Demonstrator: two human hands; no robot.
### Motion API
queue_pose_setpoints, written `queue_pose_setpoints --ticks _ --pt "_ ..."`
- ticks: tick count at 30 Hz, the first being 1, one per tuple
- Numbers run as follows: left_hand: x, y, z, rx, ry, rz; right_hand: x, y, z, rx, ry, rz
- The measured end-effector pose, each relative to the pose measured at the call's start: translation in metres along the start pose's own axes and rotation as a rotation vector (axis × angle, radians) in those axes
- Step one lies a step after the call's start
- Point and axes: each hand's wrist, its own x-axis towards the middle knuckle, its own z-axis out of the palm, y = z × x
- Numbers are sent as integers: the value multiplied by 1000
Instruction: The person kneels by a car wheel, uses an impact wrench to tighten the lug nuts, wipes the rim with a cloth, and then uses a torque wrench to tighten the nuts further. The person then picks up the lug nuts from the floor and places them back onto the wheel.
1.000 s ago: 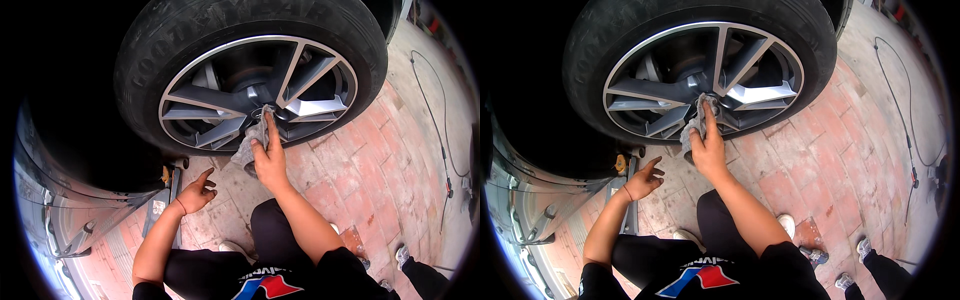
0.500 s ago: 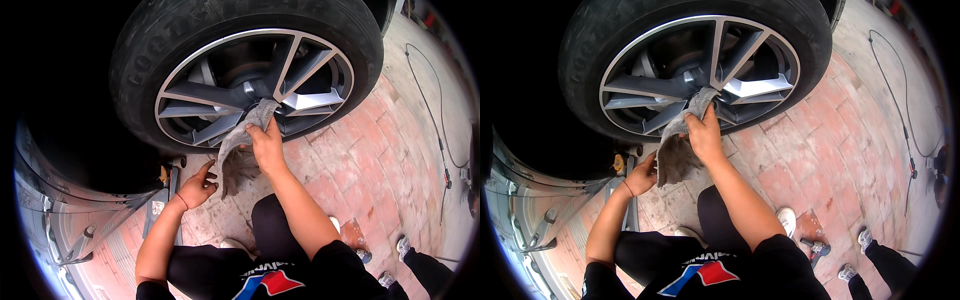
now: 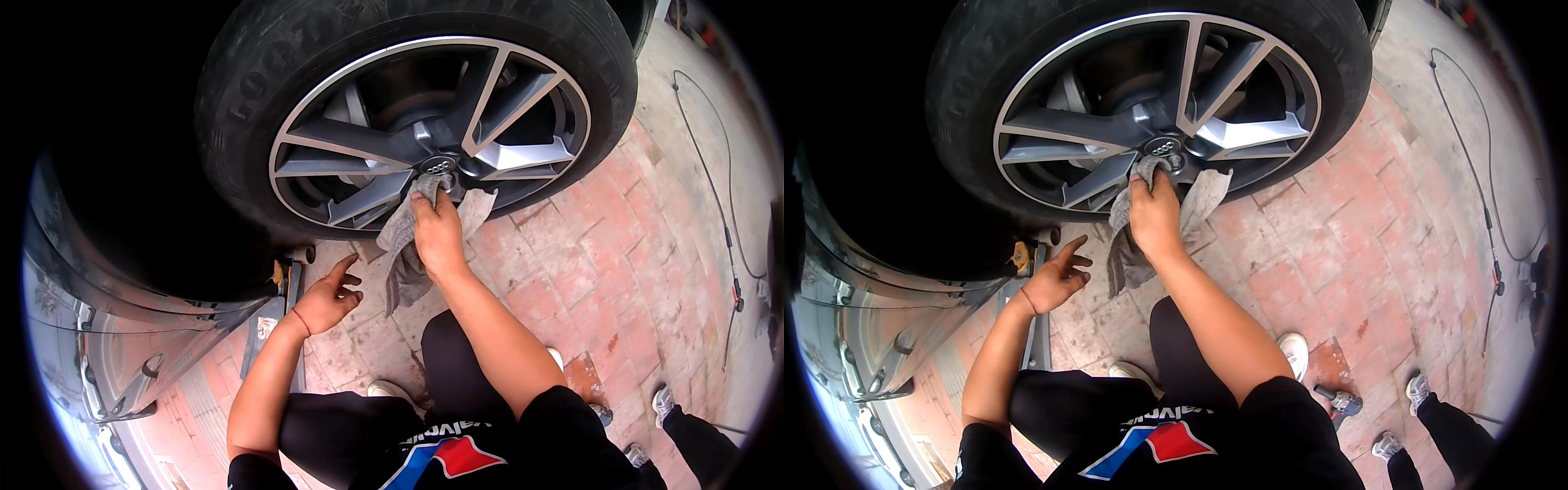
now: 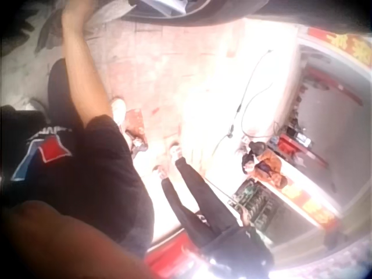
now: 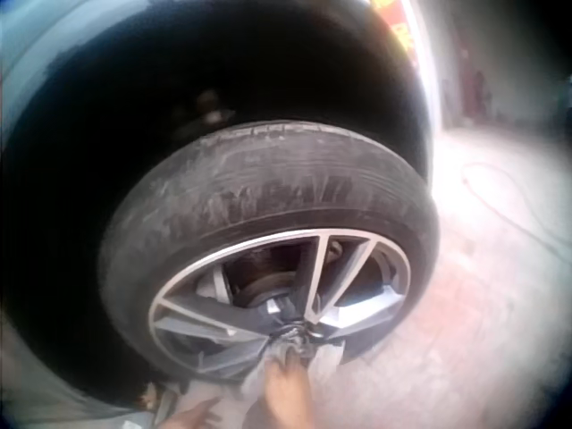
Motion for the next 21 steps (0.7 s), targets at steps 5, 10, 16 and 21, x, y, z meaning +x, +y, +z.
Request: queue_pose_setpoints --ticks 5,10,16,21 --pt "3 -14 -4 13 5 -5 11 0 25 -1 -25 -282" --pt "-12 -25 -7 -32 8 -22 27 3 -27 -1476 -146 -733" --pt "-19 -36 -14 5 63 -60 18 -20 -14 -1211 -326 -398" --pt "-2 -17 -9 8 4 -20 22 -3 -13 605 -428 280"
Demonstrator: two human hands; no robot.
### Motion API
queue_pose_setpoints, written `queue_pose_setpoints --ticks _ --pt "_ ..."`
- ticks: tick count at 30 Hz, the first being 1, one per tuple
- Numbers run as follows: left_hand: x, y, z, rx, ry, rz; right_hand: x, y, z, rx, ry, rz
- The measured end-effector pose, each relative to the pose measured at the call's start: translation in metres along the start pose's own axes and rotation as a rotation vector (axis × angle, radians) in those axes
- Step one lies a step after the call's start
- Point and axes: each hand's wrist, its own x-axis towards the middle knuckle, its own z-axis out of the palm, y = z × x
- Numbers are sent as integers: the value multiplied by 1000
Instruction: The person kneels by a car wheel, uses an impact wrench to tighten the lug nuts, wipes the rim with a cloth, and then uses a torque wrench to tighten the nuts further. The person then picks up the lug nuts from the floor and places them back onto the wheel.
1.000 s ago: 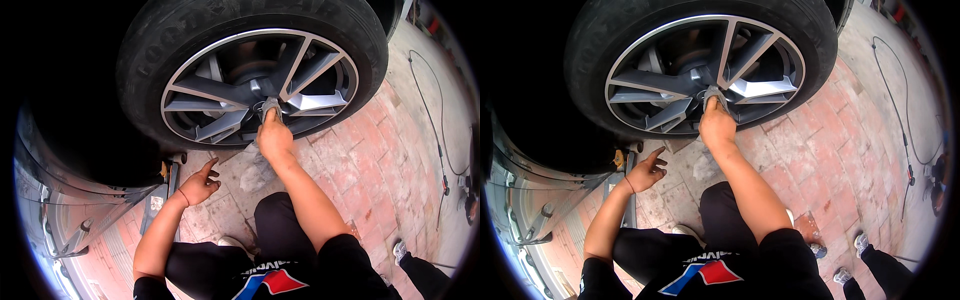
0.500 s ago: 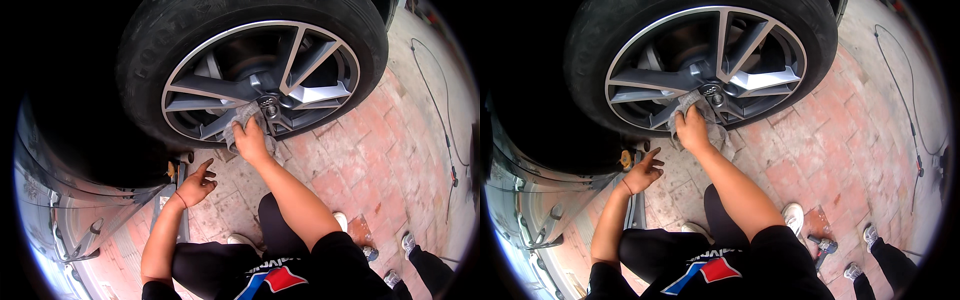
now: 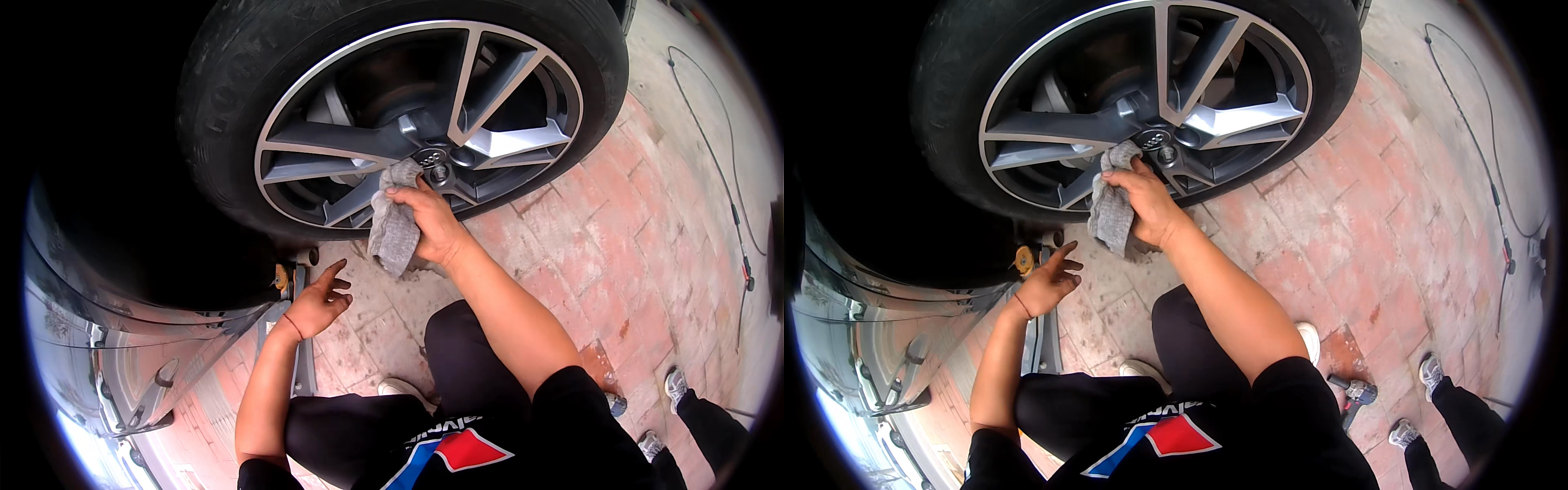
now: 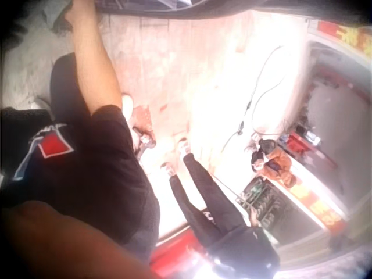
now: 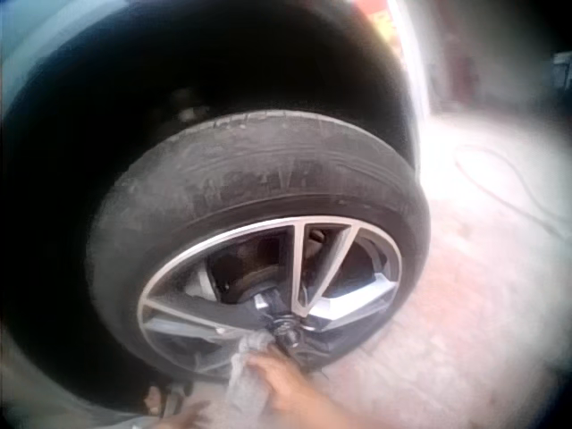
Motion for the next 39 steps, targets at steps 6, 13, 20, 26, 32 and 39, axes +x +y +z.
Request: queue_pose_setpoints --ticks 6,13,20,26,32,39 --pt "3 -3 12 -9 -73 -20 -21 -20 -11 -468 152 -113" --pt "26 23 22 25 29 -73 -6 27 42 -984 -375 -95" --pt "42 95 70 -113 205 545 -100 -75 6 -444 -24 -54" --pt "101 232 212 -148 -202 987 -229 -164 -93 -500 661 -338" --pt "93 243 225 168 -419 1022 -454 -244 -203 -157 817 -530" --pt "149 155 230 494 -453 567 -678 -206 -298 -1196 1804 509"
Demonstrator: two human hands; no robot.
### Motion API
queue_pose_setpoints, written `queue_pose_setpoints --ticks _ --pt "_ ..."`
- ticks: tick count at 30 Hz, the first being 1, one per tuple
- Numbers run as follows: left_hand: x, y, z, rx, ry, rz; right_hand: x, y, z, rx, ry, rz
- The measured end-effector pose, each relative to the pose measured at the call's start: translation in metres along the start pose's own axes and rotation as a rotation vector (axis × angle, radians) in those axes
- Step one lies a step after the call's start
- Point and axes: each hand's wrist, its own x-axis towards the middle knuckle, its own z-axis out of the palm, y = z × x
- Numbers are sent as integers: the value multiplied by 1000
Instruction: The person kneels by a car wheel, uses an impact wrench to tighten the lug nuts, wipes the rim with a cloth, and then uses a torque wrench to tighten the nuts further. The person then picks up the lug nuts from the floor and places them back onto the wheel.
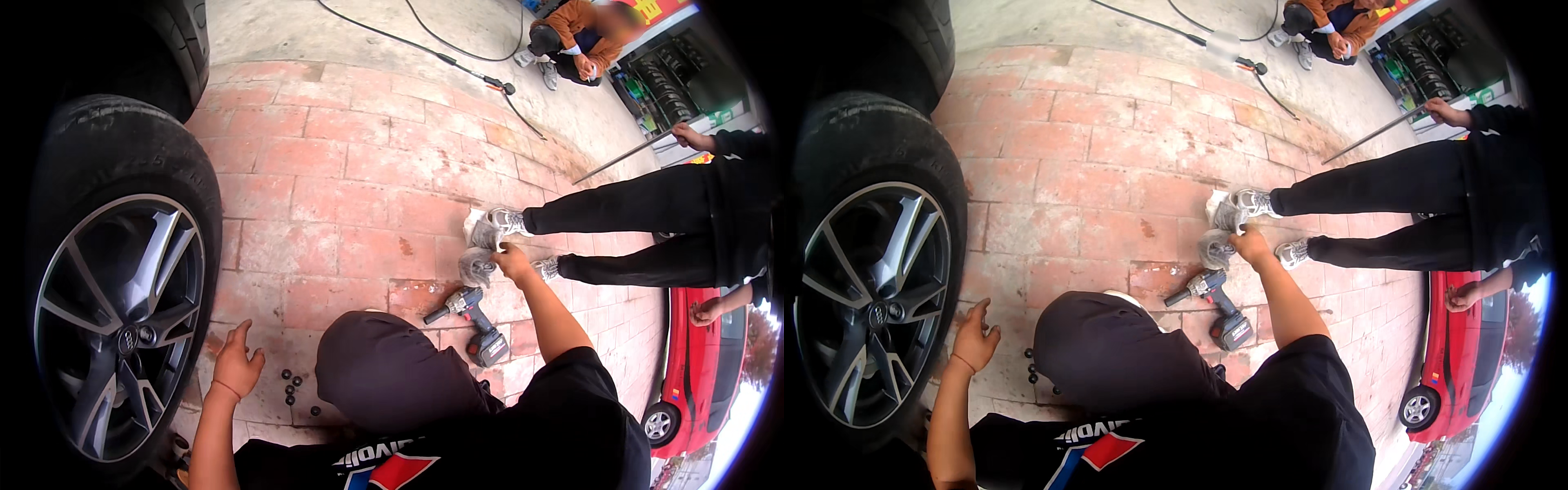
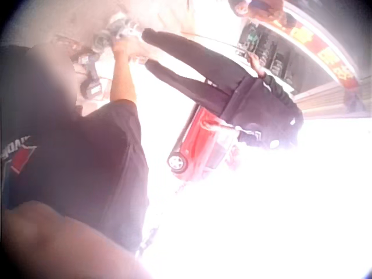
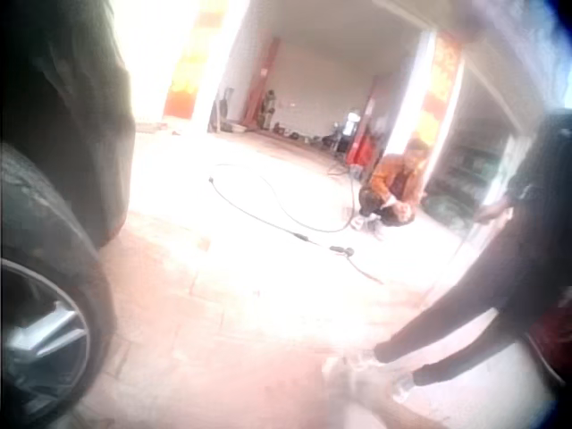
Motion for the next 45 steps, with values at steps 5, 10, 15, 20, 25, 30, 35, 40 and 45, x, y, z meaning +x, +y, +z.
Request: queue_pose_setpoints --ticks 5,10,15,20,25,30,35,40,45 --pt "-20 -62 15 122 -52 -87 -29 0 -16 5 36 -114" --pt "-7 -107 39 -20 -25 -166 -3 -8 -128 658 448 -6" --pt "20 -114 38 -23 -7 -129 25 -51 -277 705 856 -172" --pt "36 -82 29 -62 -10 -160 86 -35 -355 435 1249 127" --pt "21 -120 20 52 29 -157 111 -49 -358 490 1125 231" --pt "40 -94 45 -10 -4 -224 111 -50 -354 1234 650 -311" --pt "46 -78 40 52 -55 -220 47 -144 -325 1692 369 -683" --pt "-9 -109 19 35 104 -260 -39 -265 -277 1855 237 -708" --pt "37 -14 3 -6 -71 -141 -69 -190 -201 1524 266 -681"
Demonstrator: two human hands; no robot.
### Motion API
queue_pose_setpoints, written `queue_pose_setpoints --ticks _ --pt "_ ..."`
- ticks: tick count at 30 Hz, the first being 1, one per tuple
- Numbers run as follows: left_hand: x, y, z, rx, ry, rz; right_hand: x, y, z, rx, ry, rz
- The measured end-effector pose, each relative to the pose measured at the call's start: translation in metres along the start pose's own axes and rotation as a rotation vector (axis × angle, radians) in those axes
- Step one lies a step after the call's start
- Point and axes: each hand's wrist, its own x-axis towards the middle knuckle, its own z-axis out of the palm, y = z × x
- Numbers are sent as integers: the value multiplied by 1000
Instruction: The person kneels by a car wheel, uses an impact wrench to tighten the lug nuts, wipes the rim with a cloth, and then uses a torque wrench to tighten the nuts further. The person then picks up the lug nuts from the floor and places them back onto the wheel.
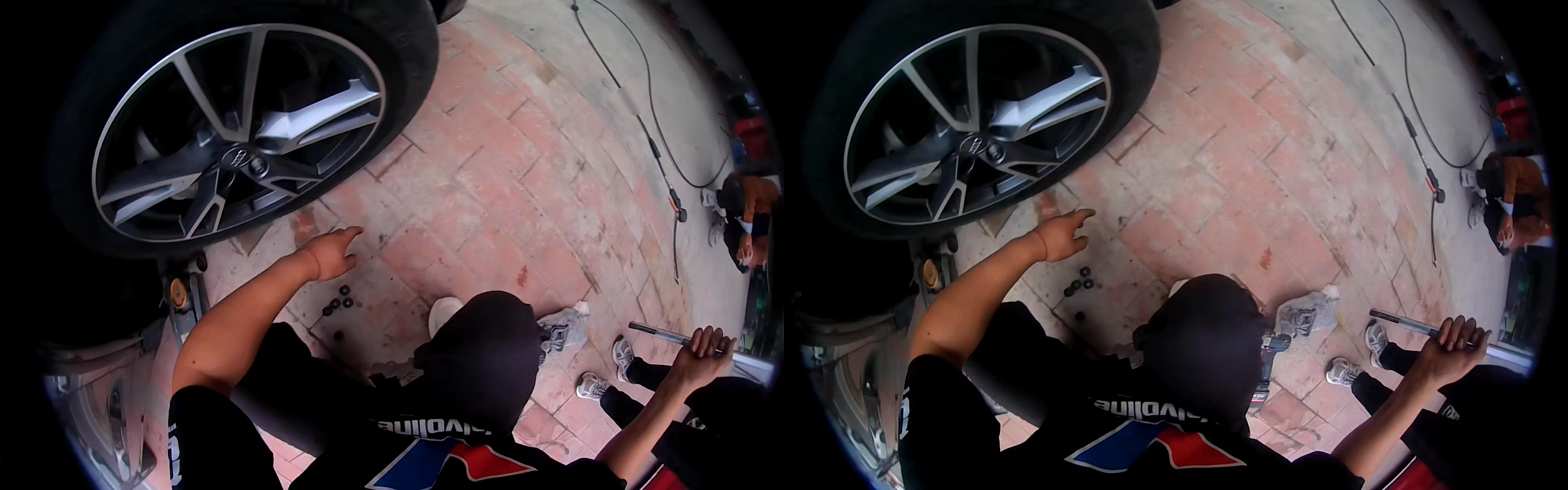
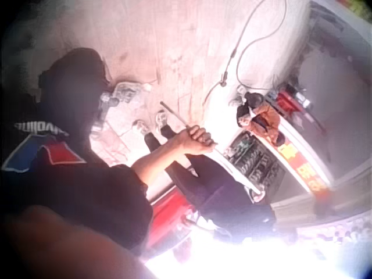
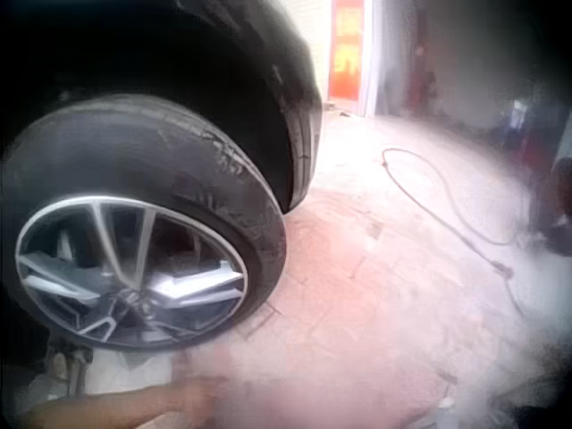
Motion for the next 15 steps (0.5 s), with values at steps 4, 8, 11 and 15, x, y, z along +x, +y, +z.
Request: queue_pose_setpoints --ticks 4,8,11,15 --pt "-108 -42 -48 106 29 -18 -68 104 28 -175 -186 265" --pt "-246 -107 -7 -42 366 -463 -104 187 54 -622 -603 496" --pt "-327 -141 100 -383 656 -698 -102 243 38 -1050 -719 684" --pt "-397 -123 285 -751 881 -1068 -134 279 35 -1214 -849 714"
